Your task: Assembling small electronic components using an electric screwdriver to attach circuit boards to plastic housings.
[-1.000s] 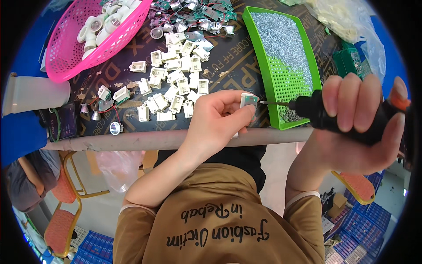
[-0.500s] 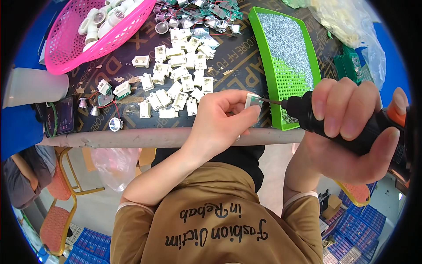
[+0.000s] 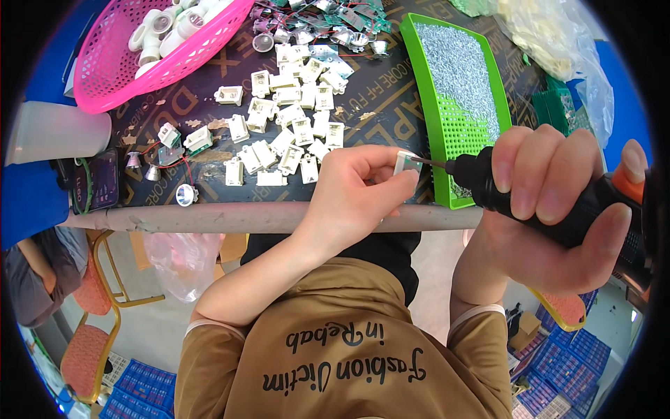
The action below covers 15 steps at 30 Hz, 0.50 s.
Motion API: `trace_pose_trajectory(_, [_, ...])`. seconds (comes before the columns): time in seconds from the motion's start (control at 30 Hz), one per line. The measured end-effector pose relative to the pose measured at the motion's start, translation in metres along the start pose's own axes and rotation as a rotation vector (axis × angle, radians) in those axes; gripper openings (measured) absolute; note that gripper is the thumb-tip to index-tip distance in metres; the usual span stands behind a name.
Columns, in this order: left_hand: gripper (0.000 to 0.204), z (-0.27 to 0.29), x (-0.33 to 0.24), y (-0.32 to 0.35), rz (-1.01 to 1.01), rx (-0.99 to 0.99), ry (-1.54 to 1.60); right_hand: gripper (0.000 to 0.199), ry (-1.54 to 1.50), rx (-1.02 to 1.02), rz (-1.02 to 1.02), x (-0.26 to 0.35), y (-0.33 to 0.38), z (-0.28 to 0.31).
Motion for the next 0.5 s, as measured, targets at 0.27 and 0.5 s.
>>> trace_pose_trajectory(0.27, [0.01,-0.0009,-0.0011,-0.0001,-0.037,-0.015,-0.024,0.039,0.09,-0.049,0.035,0.0008,0.0048,-0.0031])
trace_pose_trajectory(0.5, [0.007,0.0005,0.0008,0.0003,-0.058,-0.045,-0.073,0.038,-0.015,-0.067,0.037,-0.0063,0.0043,-0.0014])
Point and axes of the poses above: each hand's wrist, its own y-axis away from the middle knuckle, its own z-axis out of the back of the hand, x = y × z, the point moved 7 cm from there along -y, towards the middle knuckle, and after that the axes turned 7 degrees about y, right-handed, at the moved point
